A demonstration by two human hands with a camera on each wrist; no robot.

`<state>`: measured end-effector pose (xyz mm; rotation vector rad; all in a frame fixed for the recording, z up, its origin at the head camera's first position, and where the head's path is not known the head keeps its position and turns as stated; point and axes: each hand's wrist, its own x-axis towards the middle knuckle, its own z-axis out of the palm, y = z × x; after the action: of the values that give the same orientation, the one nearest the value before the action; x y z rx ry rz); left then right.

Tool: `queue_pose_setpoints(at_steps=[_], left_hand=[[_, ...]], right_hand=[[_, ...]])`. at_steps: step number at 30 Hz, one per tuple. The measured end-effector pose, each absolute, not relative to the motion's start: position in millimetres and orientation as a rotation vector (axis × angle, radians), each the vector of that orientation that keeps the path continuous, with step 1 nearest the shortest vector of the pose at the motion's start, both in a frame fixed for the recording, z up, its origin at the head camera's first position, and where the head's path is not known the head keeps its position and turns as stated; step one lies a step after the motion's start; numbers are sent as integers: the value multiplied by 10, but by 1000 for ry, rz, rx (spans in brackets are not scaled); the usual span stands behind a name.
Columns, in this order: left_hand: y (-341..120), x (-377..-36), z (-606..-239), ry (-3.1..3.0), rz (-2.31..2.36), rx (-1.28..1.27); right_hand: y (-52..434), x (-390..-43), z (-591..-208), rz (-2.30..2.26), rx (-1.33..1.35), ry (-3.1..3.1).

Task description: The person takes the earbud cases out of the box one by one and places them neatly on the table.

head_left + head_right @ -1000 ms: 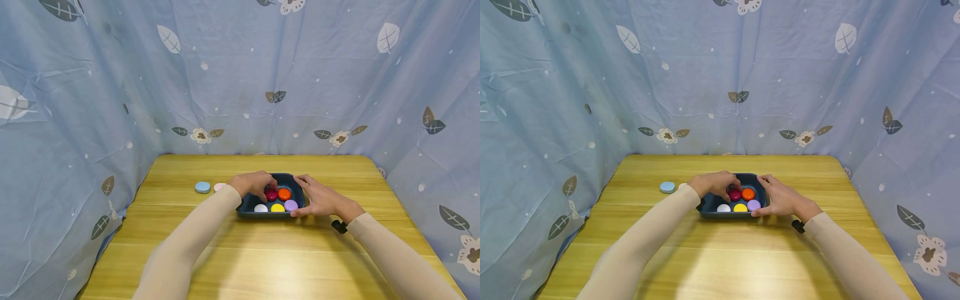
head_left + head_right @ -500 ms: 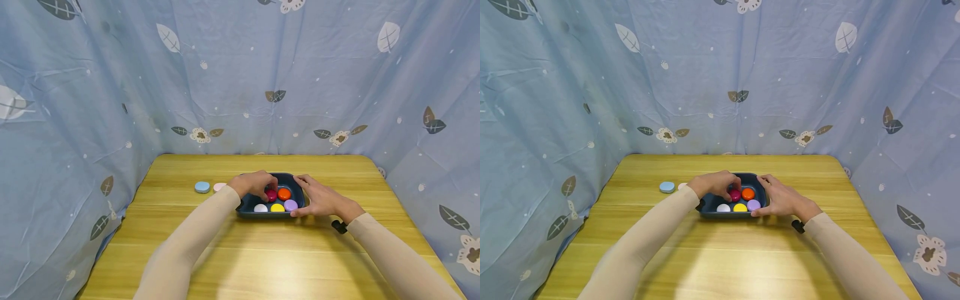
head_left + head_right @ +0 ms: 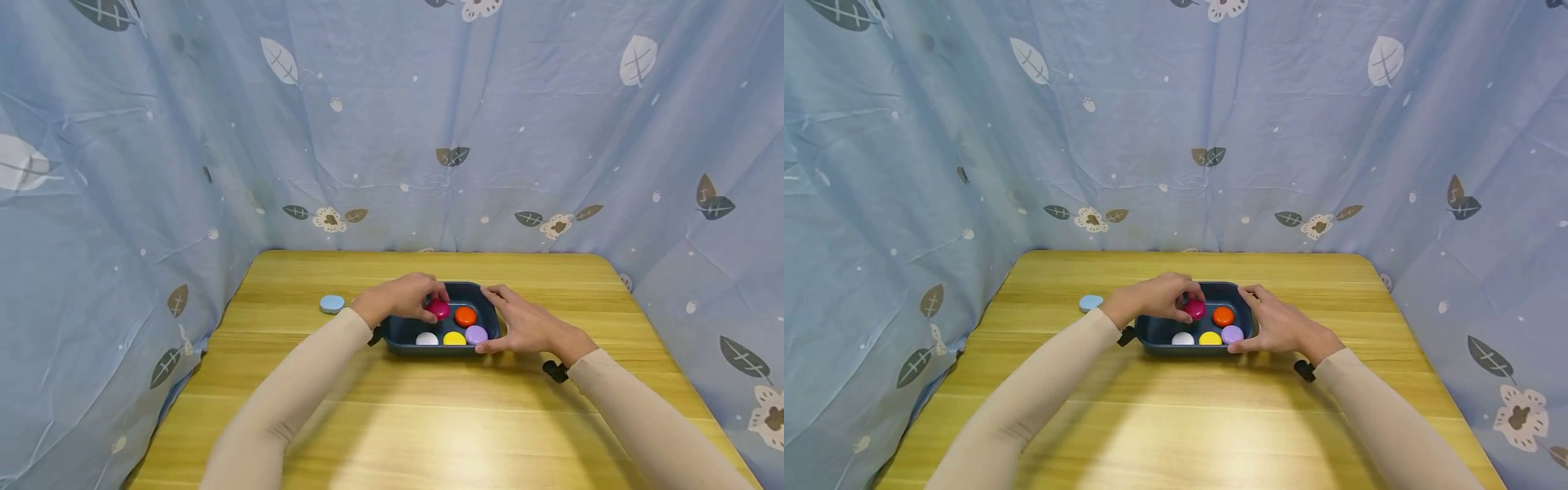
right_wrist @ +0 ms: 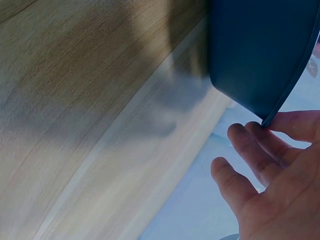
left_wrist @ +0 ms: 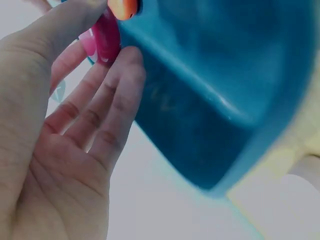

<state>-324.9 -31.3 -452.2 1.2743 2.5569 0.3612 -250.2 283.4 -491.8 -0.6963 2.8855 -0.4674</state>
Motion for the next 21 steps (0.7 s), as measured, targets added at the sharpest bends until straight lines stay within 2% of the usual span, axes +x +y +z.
queue_pose_setpoints(at_steps=[21], left_hand=[[-1311, -3021, -4397, 2858, 563, 1151]], right_hand=[[2849, -2494, -4947, -456, -713, 2900]])
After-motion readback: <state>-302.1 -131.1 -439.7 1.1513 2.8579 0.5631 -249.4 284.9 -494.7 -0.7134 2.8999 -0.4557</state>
